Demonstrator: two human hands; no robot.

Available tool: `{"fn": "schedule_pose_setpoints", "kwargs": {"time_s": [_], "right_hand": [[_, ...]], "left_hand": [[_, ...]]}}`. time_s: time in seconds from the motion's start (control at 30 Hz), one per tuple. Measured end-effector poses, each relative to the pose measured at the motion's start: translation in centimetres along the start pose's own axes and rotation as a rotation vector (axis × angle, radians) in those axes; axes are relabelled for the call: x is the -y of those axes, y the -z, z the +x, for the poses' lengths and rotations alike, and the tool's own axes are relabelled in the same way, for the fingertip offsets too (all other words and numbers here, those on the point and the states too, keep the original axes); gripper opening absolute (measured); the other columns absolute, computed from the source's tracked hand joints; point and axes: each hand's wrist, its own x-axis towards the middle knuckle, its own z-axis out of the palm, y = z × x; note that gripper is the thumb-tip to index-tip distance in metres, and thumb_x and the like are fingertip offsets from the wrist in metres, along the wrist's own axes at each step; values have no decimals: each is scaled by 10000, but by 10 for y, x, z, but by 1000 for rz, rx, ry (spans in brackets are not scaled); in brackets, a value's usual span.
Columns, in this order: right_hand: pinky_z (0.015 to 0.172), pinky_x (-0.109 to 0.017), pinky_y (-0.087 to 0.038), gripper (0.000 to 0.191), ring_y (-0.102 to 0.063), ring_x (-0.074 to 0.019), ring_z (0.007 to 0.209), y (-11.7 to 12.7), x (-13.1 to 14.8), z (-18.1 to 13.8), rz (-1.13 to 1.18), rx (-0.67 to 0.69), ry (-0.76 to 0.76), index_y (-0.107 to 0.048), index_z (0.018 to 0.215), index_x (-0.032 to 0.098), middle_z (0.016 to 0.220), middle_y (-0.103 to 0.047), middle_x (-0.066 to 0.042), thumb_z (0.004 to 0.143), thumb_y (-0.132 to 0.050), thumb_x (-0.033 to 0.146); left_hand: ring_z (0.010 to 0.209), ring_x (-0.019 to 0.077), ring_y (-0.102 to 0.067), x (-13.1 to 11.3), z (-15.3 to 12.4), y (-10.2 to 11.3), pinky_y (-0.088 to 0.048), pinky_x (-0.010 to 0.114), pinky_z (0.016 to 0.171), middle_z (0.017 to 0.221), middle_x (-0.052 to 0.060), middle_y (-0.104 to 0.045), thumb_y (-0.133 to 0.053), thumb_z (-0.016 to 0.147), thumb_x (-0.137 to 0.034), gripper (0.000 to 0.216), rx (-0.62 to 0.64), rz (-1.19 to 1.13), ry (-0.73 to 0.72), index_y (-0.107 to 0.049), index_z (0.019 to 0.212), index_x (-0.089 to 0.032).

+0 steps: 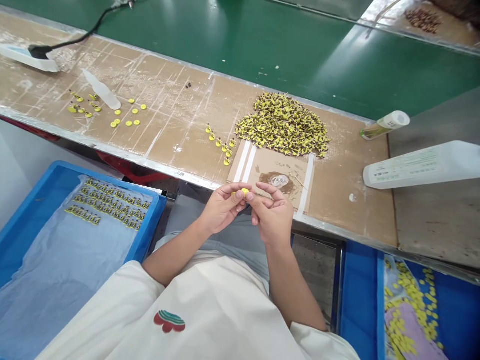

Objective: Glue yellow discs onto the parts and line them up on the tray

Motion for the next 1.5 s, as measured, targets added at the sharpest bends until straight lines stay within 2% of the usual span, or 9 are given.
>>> {"fn": "schedule_pose_setpoints", "kwargs": {"time_s": [0.13, 0.27, 0.4, 0.53, 0.73, 0.87, 0.97, 1.27, 1.5], "right_hand": [[412, -241, -456, 259, -580, -127, 427, 7, 18, 1, -295, -183, 340, -673, 908, 173, 617, -690, -13, 769, -747, 379], [583, -295, -524, 249, -658, -169, 641, 32, 48, 39, -649, -231, 706, -706, 976, 202, 804, -727, -41, 791, -722, 369], [663, -308, -506, 257, -639, -163, 658, 50, 64, 107, -1106, 15, 715, -719, 994, 242, 896, -732, -25, 796, -692, 404], [683, -314, -466, 286, -637, -190, 706, 46, 56, 164, -1323, 301, 716, -737, 971, 236, 903, -730, -38, 752, -727, 420], [718, -313, -442, 279, -626, -206, 795, 35, 45, 203, -1439, 434, 720, -760, 952, 250, 896, -718, -46, 792, -682, 463], [720, -307, -441, 254, -624, -191, 806, 36, 45, 206, -1428, 439, 761, -771, 932, 256, 922, -710, -44, 851, -611, 437], [726, -309, -456, 260, -630, -190, 813, 39, 45, 202, -1260, 374, 768, -773, 908, 234, 917, -713, -45, 855, -609, 429], [423, -240, -393, 351, -521, -119, 476, 54, 41, 199, -598, 126, 242, -719, 804, 176, 566, -601, -5, 720, -737, 517], [557, -293, -584, 379, -674, -164, 612, 93, 42, 182, -501, 73, 201, -689, 818, 183, 747, -701, -54, 686, -773, 528]], "left_hand": [[693, 38, -587, -3, 3, 2, -451, 128, 580, 919, 46, -700, -778, 727, -228, 270, -95, -70, -24, -725, 982, -159], [725, 36, -627, -8, 6, 8, -475, 102, 597, 958, 45, -714, -765, 736, -200, 266, -158, -89, -43, -723, 996, -163], [735, 43, -660, -9, 6, 8, -522, 118, 693, 974, 51, -731, -759, 731, -161, 254, -211, -72, -46, -728, 983, -151], [817, 68, -685, -8, 7, 4, -534, 144, 802, 974, 52, -737, -741, 750, -149, 229, -200, -51, -67, -732, 979, -133], [877, 92, -695, -11, 8, 3, -528, 178, 870, 1004, 52, -735, -756, 732, -142, 259, -226, -30, -76, -731, 989, -139], [831, 84, -699, -12, 9, 6, -539, 170, 819, 992, 42, -737, -750, 739, -150, 248, -234, -14, -61, -728, 986, -157], [823, 77, -698, -12, 9, 8, -539, 158, 802, 995, 36, -737, -739, 751, -154, 238, -234, -4, -59, -726, 989, -168], [824, 69, -697, -11, 9, 6, -544, 116, 748, 993, 44, -734, -738, 757, -156, 224, -211, -36, -40, -722, 980, -140], [806, 80, -709, -10, 11, 6, -555, 116, 735, 989, 54, -739, -751, 736, -141, 215, -234, -53, -34, -720, 949, -141]]}}
